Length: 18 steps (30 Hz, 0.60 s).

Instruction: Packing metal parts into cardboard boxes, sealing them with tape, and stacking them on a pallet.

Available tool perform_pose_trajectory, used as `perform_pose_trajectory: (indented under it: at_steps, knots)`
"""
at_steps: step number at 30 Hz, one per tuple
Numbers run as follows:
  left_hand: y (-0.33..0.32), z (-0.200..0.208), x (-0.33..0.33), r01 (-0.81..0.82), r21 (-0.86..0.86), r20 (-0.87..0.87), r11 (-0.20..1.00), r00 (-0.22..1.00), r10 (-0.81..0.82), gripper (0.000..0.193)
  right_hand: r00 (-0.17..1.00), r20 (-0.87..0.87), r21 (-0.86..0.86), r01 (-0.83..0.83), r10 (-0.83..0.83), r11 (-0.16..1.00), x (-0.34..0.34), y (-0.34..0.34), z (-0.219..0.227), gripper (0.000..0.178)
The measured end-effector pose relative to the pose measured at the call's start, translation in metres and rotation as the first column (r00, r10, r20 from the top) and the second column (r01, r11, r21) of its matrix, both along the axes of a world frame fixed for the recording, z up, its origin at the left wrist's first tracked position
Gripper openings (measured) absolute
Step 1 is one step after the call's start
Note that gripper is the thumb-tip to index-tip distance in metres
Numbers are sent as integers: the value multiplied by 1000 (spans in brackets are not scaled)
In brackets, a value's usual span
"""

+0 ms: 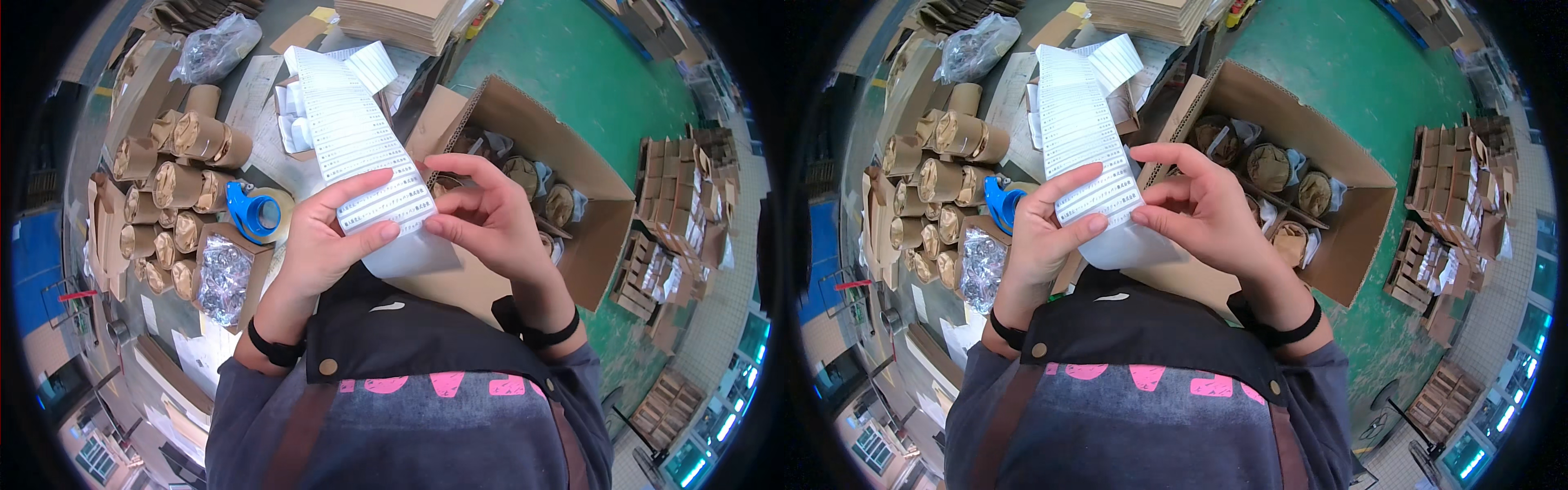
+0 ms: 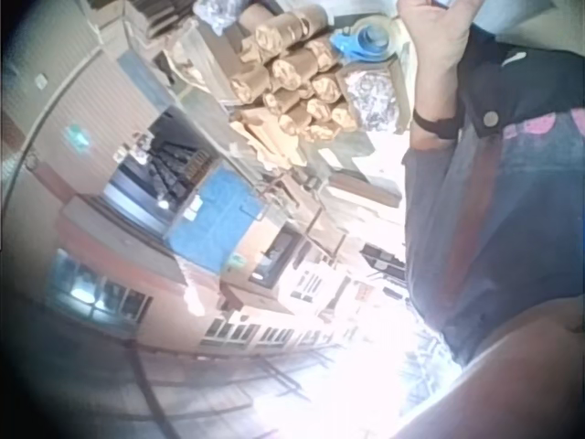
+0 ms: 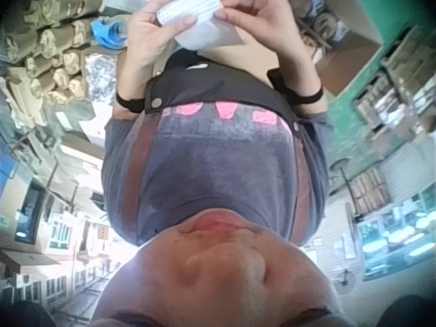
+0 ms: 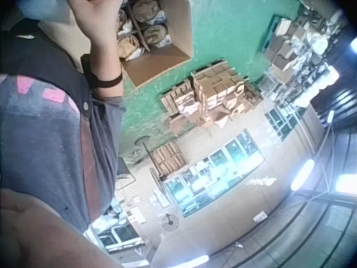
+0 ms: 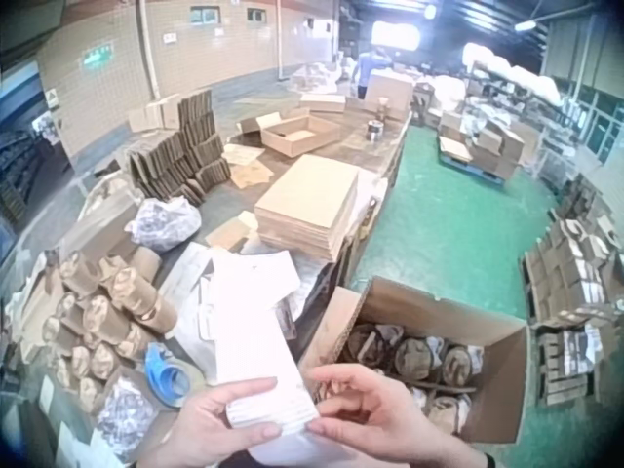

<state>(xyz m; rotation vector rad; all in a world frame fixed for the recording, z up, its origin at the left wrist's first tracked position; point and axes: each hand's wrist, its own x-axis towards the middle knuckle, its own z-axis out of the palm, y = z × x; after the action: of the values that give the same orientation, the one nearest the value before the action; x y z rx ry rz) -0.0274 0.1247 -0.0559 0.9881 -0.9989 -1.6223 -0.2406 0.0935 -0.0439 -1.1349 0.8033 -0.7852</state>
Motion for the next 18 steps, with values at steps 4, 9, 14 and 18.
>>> perform_pose_trajectory:
  at_steps: [4,9,14,18]
  knots:
    - [-5,-8,18,285,53,126,957,949,-290,49,973,-179,-397,66,-148,915,4,4,-4,35]
    - [4,-8,13,139,149,-45,979,990,-133,75,944,-227,-656,33,-239,754,6,16,-12,20]
    - [1,-21,24,-254,138,61,957,967,248,75,923,-321,-108,186,-212,977,-35,-14,-29,4]
    - [-6,-24,41,-381,37,149,924,916,372,72,733,-679,-130,-154,25,980,-65,-42,-102,15]
